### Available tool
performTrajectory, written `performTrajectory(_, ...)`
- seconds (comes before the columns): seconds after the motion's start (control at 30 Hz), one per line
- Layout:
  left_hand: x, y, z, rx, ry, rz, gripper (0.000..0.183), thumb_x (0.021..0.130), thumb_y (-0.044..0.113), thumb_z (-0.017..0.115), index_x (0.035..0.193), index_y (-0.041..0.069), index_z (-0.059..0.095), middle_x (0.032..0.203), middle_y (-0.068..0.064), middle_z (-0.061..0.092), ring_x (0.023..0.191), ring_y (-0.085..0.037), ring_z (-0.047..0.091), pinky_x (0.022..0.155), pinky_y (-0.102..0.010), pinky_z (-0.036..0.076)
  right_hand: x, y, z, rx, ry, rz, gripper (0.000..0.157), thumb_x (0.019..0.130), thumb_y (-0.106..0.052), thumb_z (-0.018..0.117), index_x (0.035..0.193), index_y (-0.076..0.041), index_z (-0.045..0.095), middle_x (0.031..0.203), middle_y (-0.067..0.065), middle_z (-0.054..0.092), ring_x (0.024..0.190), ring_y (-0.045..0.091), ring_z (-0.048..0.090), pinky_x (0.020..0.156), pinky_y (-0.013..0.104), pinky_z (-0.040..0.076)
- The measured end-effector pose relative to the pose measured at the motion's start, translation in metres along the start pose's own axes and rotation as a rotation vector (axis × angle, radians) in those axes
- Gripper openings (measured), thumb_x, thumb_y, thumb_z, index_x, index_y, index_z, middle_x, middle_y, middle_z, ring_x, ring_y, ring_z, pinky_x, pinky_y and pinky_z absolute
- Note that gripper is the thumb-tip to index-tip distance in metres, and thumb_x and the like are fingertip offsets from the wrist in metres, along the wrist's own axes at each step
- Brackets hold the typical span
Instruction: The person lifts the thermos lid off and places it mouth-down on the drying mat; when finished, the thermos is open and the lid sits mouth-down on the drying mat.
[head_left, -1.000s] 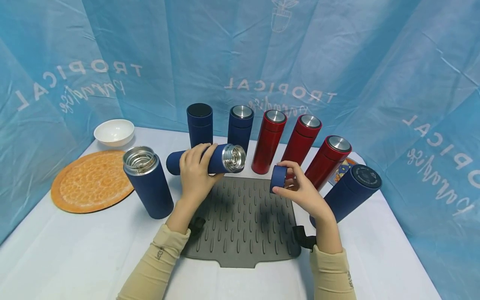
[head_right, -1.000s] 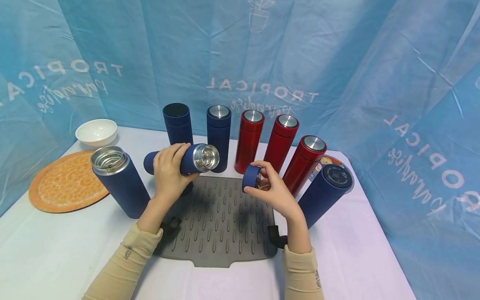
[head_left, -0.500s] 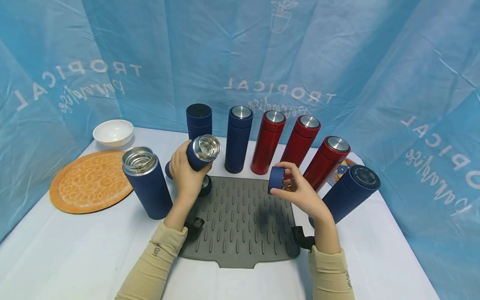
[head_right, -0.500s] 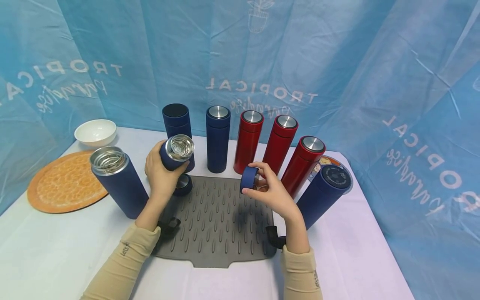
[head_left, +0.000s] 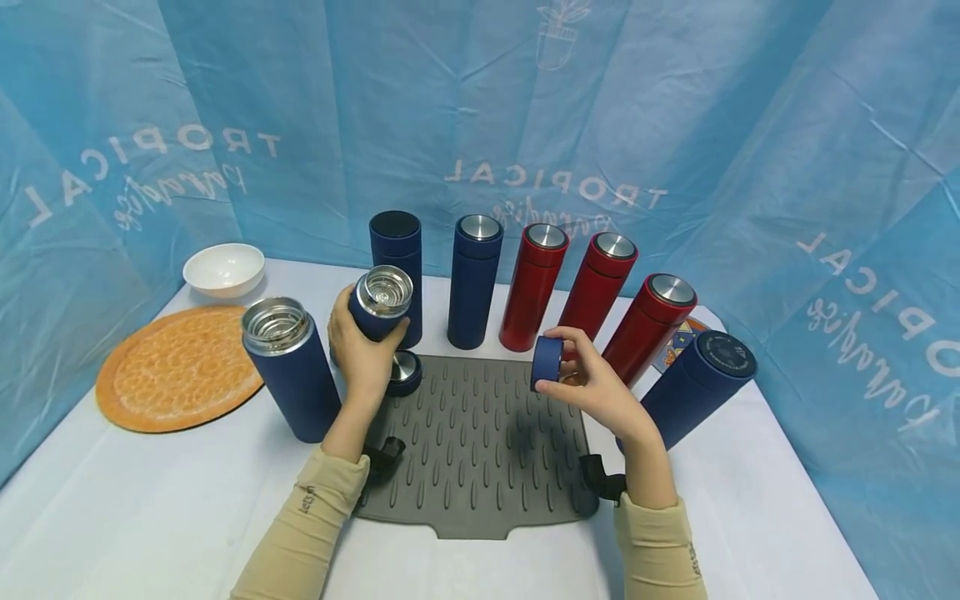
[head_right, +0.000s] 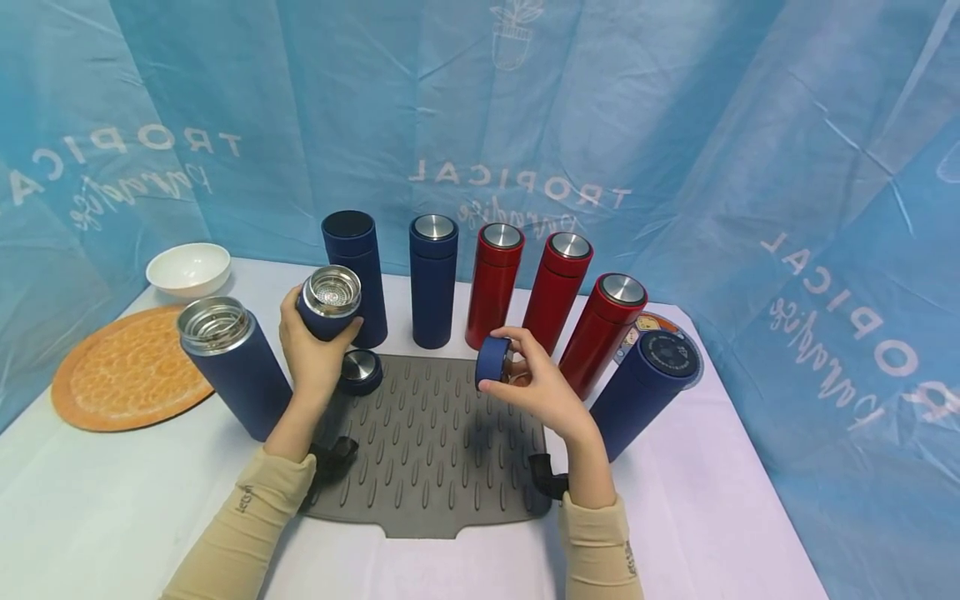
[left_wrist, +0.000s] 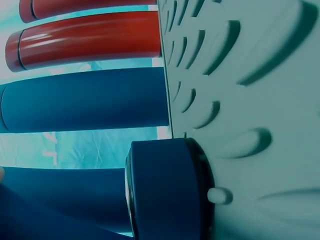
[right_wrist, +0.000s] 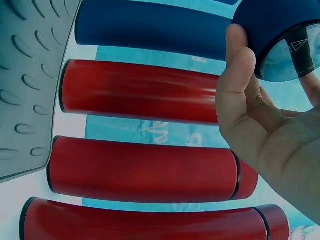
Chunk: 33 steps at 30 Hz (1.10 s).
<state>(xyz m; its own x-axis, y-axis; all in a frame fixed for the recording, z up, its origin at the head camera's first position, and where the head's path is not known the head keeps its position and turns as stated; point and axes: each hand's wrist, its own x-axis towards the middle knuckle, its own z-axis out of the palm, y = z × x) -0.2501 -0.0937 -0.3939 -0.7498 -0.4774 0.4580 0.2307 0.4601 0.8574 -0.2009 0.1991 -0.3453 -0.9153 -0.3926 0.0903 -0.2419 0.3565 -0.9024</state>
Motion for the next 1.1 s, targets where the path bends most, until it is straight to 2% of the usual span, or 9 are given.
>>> performTrajectory(0.2, 0.003, -0.001, -0.003, -0.047, 0.014, -0.067, 0.08, 0.075, 0.025, 0.077, 0.139, 0.015, 0.03, 0.139, -0.012, 0.037, 0.13, -0.029, 0.032, 0.106, -0.051, 0.022, 0.0, -0.001, 0.004, 0.036, -0.019, 0.005, 0.059, 0.083, -0.017, 0.067, 0.131, -0.026, 0.035, 0.118, 0.017, 0.046, 0.1, 0.032, 0.057, 0.078, 0.04, 0.051)
performTrajectory(0.4, 0.009, -0.001, 0.002, -0.044, 0.073, -0.14, 0.083, 0.075, 0.029, 0.077, 0.141, 0.018, 0.028, 0.14, -0.013, 0.027, 0.127, -0.032, 0.033, 0.102, -0.052, 0.025, 0.0, 0.0, 0.007, 0.058, -0.038, 0.016, 0.059, 0.083, -0.018, 0.067, 0.131, -0.028, 0.035, 0.12, 0.017, 0.046, 0.102, 0.031, 0.057, 0.079, 0.04, 0.05)
performTrajectory(0.77, 0.027, -0.002, 0.005, -0.143, 0.177, -0.241, 0.082, 0.079, 0.025, 0.073, 0.143, 0.019, 0.022, 0.145, -0.005, 0.028, 0.133, -0.021, 0.029, 0.108, -0.042, 0.024, 0.002, 0.003, 0.008, 0.066, -0.039, 0.006, 0.057, 0.084, -0.019, 0.067, 0.131, -0.027, 0.035, 0.121, 0.016, 0.046, 0.102, 0.032, 0.057, 0.079, 0.041, 0.05)
performTrajectory(0.97, 0.033, -0.004, 0.005, -0.233, 0.172, -0.304, 0.083, 0.083, 0.029, 0.069, 0.145, 0.028, 0.014, 0.148, 0.0, 0.025, 0.133, -0.013, 0.029, 0.107, -0.035, 0.026, 0.003, 0.003, 0.008, 0.051, -0.056, -0.024, 0.058, 0.085, -0.017, 0.065, 0.135, -0.023, 0.037, 0.124, 0.015, 0.047, 0.105, 0.031, 0.057, 0.082, 0.042, 0.05)
performTrajectory(1.1, 0.036, -0.007, 0.005, -0.251, 0.175, -0.299, 0.083, 0.083, 0.032, 0.068, 0.146, 0.027, 0.013, 0.149, 0.0, 0.023, 0.133, -0.011, 0.028, 0.107, -0.03, 0.026, 0.006, 0.002, 0.01, 0.055, -0.066, -0.021, 0.06, 0.086, -0.017, 0.065, 0.138, -0.023, 0.036, 0.126, 0.016, 0.045, 0.107, 0.03, 0.057, 0.084, 0.042, 0.049)
